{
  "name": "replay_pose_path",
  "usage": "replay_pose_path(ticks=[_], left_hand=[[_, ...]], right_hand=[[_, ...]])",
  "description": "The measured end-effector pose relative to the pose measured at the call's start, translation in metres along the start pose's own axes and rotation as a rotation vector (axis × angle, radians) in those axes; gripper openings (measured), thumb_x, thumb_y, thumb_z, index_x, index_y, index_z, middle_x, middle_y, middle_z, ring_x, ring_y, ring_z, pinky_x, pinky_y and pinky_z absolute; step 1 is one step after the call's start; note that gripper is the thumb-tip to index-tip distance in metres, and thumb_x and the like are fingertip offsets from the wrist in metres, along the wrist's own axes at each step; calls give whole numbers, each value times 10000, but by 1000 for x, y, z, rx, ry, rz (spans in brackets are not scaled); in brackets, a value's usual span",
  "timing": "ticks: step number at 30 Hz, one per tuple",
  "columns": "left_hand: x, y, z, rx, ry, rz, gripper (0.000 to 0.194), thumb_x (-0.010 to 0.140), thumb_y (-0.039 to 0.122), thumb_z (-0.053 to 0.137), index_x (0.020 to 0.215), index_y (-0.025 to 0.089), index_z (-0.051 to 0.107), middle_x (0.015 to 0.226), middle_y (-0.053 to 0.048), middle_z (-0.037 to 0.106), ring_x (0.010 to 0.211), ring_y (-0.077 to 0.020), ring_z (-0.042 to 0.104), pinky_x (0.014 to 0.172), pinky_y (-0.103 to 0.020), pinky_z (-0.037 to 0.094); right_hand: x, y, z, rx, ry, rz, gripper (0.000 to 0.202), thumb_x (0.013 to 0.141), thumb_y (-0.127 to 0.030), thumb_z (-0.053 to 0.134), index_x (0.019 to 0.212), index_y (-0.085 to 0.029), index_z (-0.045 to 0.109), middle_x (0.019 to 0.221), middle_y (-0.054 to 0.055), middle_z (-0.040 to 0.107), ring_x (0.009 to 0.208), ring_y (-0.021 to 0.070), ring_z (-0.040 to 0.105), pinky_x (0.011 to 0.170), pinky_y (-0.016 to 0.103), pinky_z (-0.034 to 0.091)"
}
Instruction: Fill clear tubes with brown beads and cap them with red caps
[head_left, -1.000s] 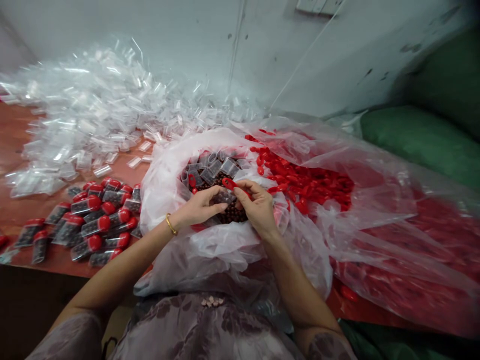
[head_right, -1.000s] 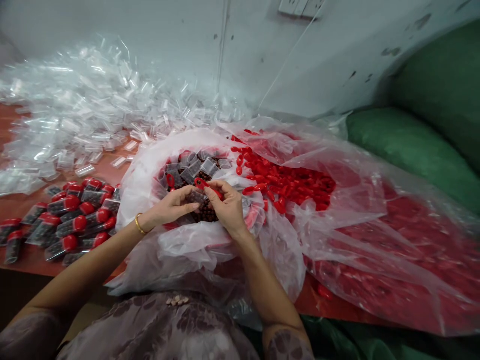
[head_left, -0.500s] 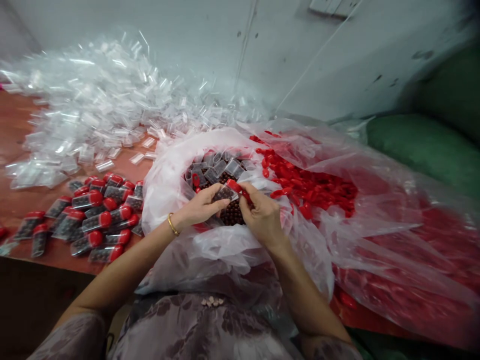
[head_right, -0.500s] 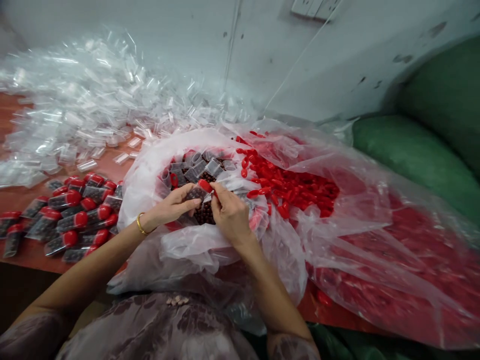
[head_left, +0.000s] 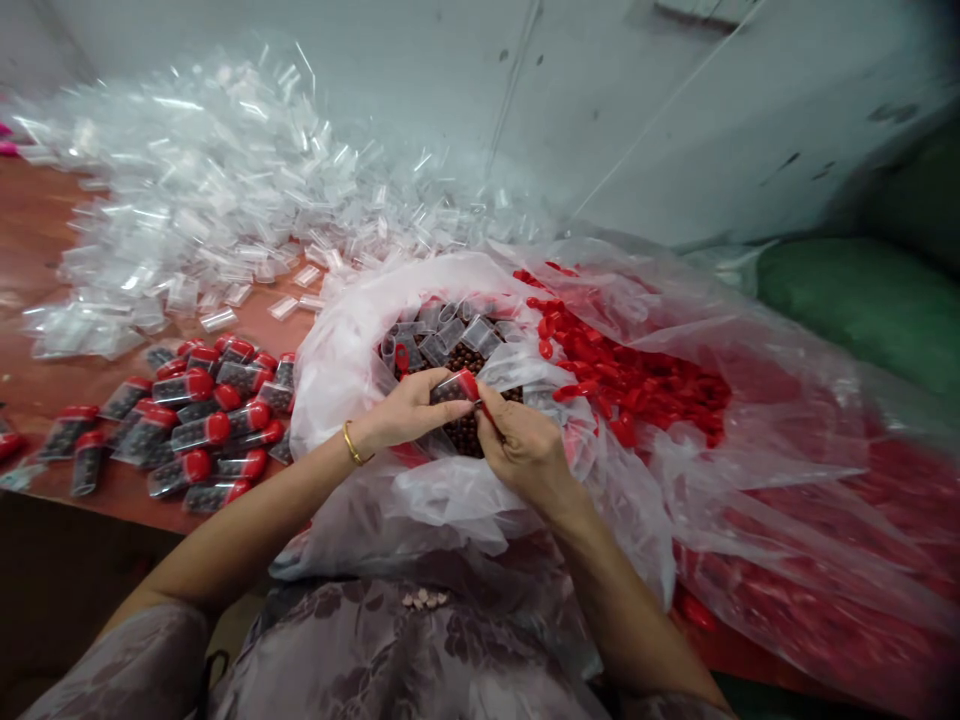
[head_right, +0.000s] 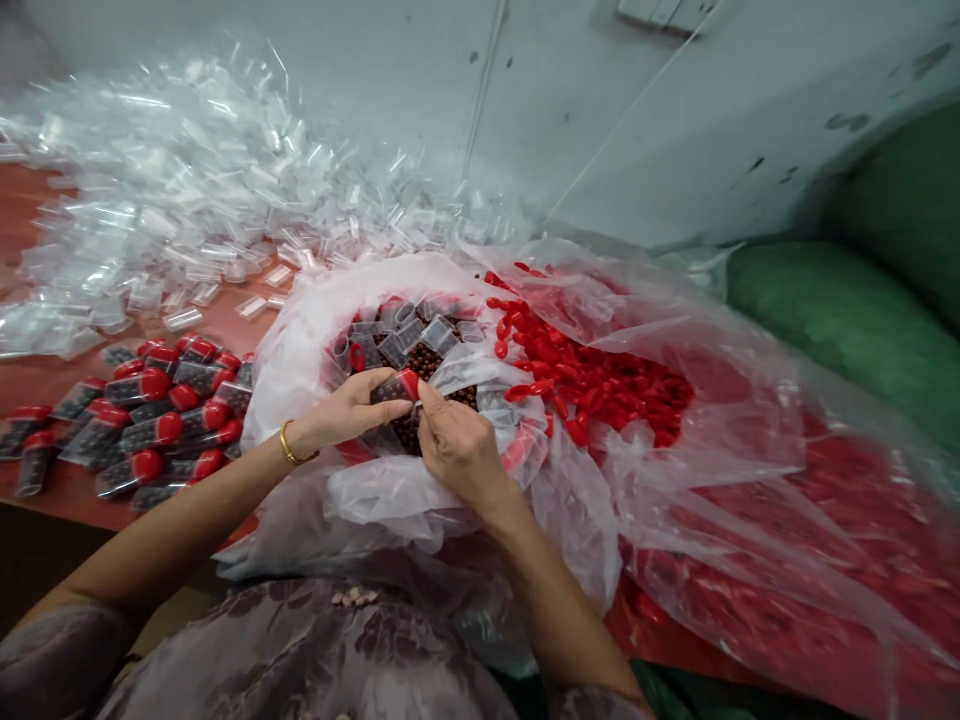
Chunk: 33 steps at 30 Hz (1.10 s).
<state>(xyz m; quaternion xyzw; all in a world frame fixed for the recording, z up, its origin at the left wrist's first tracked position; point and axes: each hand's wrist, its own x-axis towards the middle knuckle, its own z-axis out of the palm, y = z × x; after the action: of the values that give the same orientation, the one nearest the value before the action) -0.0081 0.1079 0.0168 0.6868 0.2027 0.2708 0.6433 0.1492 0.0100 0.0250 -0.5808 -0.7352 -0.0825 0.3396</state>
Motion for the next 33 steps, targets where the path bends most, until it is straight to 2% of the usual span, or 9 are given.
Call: replay_pose_path(ticks=[3, 5, 8, 12, 15, 21, 24, 30, 33], left_hand=[[0, -1, 1, 60, -89, -31, 356, 669, 412, 720, 842, 134, 580, 735, 24, 533, 648, -95, 457, 582, -206, 375], [-1, -1, 2, 114, -124, -63, 308, 650, 357, 720, 802, 135, 570, 693, 38, 510, 615, -88, 440, 556, -204, 356], [-3, 0, 3, 149, -110, -85, 221, 646, 289, 668, 728, 143, 523, 630, 55, 459, 561, -73, 394, 514, -198, 313], [-5, 2, 3, 159, -155, -88, 162, 615, 220, 600, 658, 160, 456, 567, 70, 405, 505, -58, 346, 469, -192, 266], [-6, 3, 2, 227, -174, -60, 137, 598, 191, 568, 629, 162, 438, 549, 73, 393, 487, -53, 329, 459, -190, 259], [-8, 2, 6, 503, -103, 163, 115, 618, 169, 580, 725, 134, 559, 608, 42, 482, 550, -78, 395, 523, -199, 322], [-9, 2, 9, 593, -91, 203, 105, 631, 156, 598, 732, 130, 585, 646, 19, 534, 585, -92, 434, 552, -207, 345], [-8, 4, 11, 694, -112, 108, 66, 637, 144, 612, 696, 123, 591, 590, 12, 539, 517, -91, 420, 523, -218, 318], [-7, 3, 9, 697, -84, 103, 88, 627, 147, 620, 706, 119, 594, 605, 4, 546, 532, -98, 434, 520, -218, 323]], right_hand=[[11, 3, -6, 151, 29, 65, 258, 890, -293, 484, 901, -196, 722, 684, 56, 686, 587, 164, 612, 610, 298, 498], [20, 3, -1, 280, 98, 186, 371, 932, -382, 419, 783, -194, 702, 628, 39, 631, 577, 150, 587, 605, 290, 481], [34, 0, 16, 540, 110, 358, 501, 952, -520, 314, 937, -189, 689, 658, 26, 583, 602, 142, 566, 602, 284, 478], [49, -5, 27, 835, -97, 443, 604, 932, -604, 273, 1358, -229, 481, 1089, 65, 606, 874, 153, 604, 797, 313, 511], [53, -5, 24, 936, -292, 476, 599, 923, -594, 337, 1428, -278, 401, 1294, 48, 530, 1088, 167, 549, 984, 352, 441], [47, -2, 29, 1240, -481, 647, 584, 895, -615, 386, 1329, -251, 527, 1130, 42, 617, 1071, 188, 572, 1027, 376, 421], [42, -1, 30, 1246, -459, 654, 626, 896, -656, 326, 1321, -249, 538, 1093, 47, 636, 1088, 196, 576, 1039, 389, 416], [39, 5, 24, 900, -362, 479, 565, 915, -600, 375, 1362, -285, 520, 1196, 24, 607, 1189, 189, 517, 1140, 396, 282], [39, 2, 24, 885, -371, 468, 557, 923, -596, 359, 1331, -271, 555, 1165, 23, 624, 1166, 188, 536, 1124, 389, 312]])
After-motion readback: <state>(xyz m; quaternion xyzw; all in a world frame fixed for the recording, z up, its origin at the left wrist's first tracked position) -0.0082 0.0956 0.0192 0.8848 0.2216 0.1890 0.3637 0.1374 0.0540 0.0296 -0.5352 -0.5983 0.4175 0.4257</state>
